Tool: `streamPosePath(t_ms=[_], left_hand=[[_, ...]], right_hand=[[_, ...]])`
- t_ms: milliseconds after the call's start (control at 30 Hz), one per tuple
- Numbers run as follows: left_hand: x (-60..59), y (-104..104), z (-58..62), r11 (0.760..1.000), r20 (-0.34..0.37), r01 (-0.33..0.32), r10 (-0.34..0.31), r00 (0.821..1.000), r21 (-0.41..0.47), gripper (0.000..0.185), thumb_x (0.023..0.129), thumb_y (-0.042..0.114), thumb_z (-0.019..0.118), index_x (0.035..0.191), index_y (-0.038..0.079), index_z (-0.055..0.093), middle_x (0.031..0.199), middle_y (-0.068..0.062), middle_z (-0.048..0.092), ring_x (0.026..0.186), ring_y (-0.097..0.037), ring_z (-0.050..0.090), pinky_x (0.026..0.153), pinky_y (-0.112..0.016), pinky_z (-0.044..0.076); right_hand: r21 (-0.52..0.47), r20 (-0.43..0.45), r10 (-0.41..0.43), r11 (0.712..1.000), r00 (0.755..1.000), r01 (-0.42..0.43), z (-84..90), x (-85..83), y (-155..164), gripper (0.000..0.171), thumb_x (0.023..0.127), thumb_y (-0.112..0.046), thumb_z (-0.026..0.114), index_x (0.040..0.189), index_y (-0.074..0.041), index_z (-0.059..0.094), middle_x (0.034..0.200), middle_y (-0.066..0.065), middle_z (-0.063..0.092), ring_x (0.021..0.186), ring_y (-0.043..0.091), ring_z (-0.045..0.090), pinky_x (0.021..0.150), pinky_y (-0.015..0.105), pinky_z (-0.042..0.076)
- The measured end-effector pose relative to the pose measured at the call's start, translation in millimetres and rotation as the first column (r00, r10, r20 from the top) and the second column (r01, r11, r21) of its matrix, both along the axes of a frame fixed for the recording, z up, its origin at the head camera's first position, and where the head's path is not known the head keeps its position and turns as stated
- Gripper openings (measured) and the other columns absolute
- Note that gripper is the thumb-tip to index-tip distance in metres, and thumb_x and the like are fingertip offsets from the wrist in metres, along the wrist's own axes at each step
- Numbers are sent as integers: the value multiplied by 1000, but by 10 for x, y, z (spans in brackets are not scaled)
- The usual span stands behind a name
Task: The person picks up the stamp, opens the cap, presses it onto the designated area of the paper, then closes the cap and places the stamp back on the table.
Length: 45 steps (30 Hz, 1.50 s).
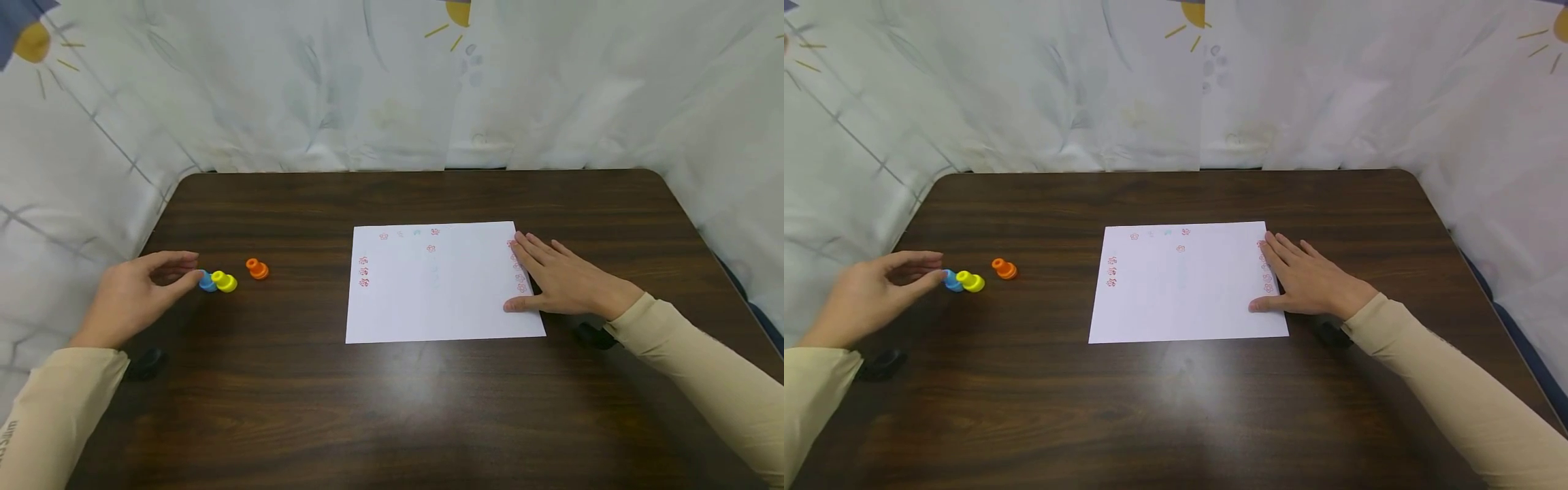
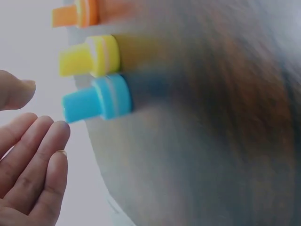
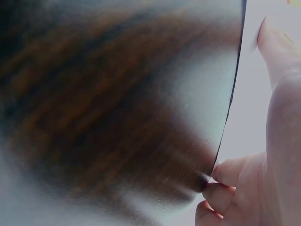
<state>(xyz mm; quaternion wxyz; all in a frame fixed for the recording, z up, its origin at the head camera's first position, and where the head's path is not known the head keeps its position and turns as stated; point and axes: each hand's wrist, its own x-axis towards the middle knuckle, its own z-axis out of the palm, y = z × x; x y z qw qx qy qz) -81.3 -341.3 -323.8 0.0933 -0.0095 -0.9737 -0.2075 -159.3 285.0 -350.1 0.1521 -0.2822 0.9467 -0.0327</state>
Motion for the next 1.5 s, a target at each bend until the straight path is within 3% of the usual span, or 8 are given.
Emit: streamPosePath(t_ms=[167, 333, 667, 967, 1100, 1233, 1500], left_hand=[[-20, 118, 57, 1000, -60, 21, -21, 998, -11, 38, 91, 32, 80, 122, 11, 75, 109, -11, 80, 81, 40, 42, 67, -1, 37], [-45, 236, 75, 998, -102, 62, -61, 993, 0, 36, 89, 22, 82, 122, 9, 75, 109, -17, 79, 84, 39, 42, 71, -2, 38], [-89, 408, 65, 992, -78, 105, -99, 992, 70, 38, 89, 15, 82, 125, 7, 73, 114, -19, 78, 84, 33, 48, 70, 5, 40], [-160, 472, 4, 993, -29, 106, -105, 994, 54, 41, 88, 22, 84, 127, 13, 73, 116, -15, 79, 86, 29, 51, 73, 0, 40], [-192, 510, -7, 993, -4, 115, -115, 993, 32, 43, 89, 20, 83, 129, 13, 72, 117, -14, 78, 96, -4, 71, 71, 1, 39], [-222, 562, 5, 992, 31, 127, -128, 991, 14, 44, 88, 15, 83, 130, 10, 71, 118, -17, 77, 102, -36, 72, 68, 1, 38], [-270, 607, -7, 991, 70, 132, -132, 989, 1, 43, 89, 13, 82, 130, 9, 71, 121, -19, 76, 104, -37, 73, 67, -9, 46]], right_hand=[[-1, 10, -1, 1000, 1000, 1, -18, -4, 18, 117, 89, -77, 60, 165, 0, 15, 174, 22, 10, 161, 45, 14, 128, 70, 13], [1, 19, -6, 1000, 1000, 6, -22, -7, 25, 118, 88, -78, 59, 165, -1, 13, 174, 22, 9, 162, 45, 13, 128, 70, 12], [-7, 13, -3, 1000, 1000, 3, 0, -7, 10, 119, 87, -78, 60, 165, -1, 14, 174, 22, 10, 161, 44, 14, 127, 70, 14], [-2, 13, -5, 1000, 1000, 5, -8, -15, 7, 118, 88, -79, 58, 165, -1, 14, 174, 22, 10, 162, 44, 13, 128, 70, 13], [-4, 12, -5, 1000, 1000, 5, -15, -16, 12, 118, 88, -79, 58, 165, -1, 14, 174, 21, 10, 162, 44, 13, 128, 70, 13], [-8, 12, -8, 1000, 1000, 8, -20, -18, 20, 118, 88, -79, 59, 165, -1, 14, 174, 21, 10, 162, 44, 13, 128, 70, 13], [-9, 9, -9, 1000, 1000, 9, -12, -14, 14, 118, 87, -79, 59, 165, -2, 14, 174, 21, 11, 162, 43, 14, 127, 71, 13]])
